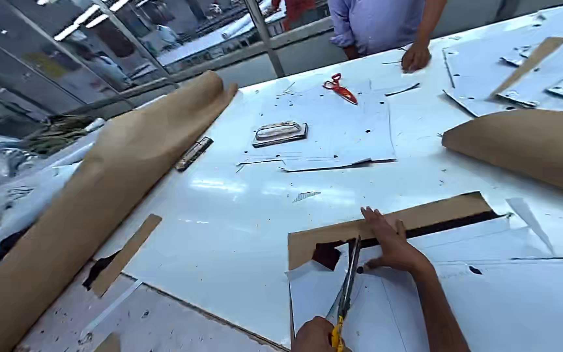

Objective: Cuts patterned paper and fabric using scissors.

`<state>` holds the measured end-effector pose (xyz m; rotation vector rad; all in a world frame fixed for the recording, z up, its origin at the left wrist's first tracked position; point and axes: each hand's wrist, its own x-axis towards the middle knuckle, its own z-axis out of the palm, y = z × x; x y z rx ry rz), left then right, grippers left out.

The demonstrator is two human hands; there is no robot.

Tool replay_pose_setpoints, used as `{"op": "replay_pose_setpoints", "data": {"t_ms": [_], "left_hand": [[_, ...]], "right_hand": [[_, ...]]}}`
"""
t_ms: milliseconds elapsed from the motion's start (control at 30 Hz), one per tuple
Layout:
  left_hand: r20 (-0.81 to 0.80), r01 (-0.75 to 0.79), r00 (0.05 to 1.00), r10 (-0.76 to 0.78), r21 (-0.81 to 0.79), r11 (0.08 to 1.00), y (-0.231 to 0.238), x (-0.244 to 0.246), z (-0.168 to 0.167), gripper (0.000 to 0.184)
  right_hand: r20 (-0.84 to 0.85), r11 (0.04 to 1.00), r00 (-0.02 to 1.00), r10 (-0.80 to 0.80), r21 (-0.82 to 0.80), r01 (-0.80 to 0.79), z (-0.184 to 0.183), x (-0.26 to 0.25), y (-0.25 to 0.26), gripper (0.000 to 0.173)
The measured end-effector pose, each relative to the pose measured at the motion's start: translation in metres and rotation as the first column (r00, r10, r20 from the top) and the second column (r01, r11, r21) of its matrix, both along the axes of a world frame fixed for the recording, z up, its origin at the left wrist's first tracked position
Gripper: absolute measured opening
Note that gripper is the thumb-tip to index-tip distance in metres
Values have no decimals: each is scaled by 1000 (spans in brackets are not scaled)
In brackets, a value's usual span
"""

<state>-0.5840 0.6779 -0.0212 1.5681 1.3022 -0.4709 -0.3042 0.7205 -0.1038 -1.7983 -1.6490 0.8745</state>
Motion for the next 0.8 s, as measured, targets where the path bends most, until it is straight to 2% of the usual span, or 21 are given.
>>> {"op": "replay_pose_setpoints", "data": {"t_ms": [233,567,667,800], "left_hand": [[-72,84,994,-82,25,996,23,31,3,39],[-68,52,997,-44,122,991,40,56,-11,32],[-4,-8,1000,9,134,991,40,49,-20,30],[210,-263,949,233,126,956,53,16,-34,21]], "right_hand": [[-30,999,999,20,-29,-21,3,3,-1,140],[-142,999,989,-45,0,46,4,7,-3,142],[-138,999,990,-37,11,39,4,8,-5,141],[-157,998,987,-21,50,29,0,8,-5,136]]}}
